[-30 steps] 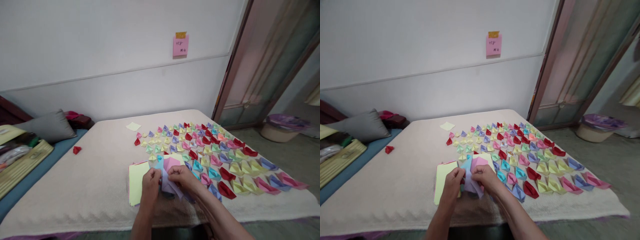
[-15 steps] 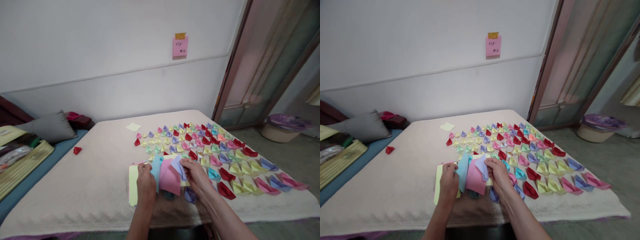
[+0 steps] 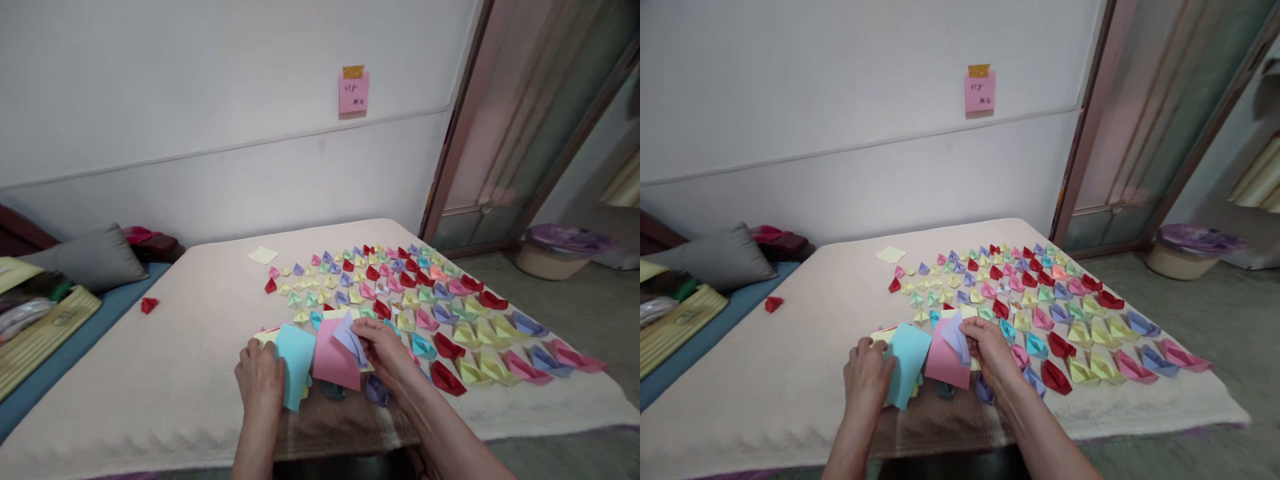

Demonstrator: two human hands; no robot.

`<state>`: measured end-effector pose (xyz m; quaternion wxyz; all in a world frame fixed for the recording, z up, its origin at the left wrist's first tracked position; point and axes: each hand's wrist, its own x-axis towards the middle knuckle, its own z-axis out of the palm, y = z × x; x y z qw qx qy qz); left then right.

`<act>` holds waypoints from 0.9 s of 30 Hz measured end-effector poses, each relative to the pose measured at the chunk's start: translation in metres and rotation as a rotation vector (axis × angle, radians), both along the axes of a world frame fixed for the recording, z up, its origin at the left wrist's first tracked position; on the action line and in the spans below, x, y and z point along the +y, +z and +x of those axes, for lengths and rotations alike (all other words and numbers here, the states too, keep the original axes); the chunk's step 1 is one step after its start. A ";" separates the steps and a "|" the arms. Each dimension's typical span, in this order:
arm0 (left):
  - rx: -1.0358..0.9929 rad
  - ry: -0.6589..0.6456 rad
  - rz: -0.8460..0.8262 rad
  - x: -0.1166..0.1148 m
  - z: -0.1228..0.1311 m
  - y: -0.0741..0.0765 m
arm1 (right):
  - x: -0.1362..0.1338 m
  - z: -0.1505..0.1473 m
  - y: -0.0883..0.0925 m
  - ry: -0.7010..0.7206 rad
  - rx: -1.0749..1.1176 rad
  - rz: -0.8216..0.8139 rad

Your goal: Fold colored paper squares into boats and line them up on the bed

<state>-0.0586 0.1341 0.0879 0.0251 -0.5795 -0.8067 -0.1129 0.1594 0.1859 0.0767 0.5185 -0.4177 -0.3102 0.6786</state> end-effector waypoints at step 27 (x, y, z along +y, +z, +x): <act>-1.776 0.006 0.389 0.012 0.041 -0.010 | -0.017 -0.020 0.011 0.474 -0.210 0.304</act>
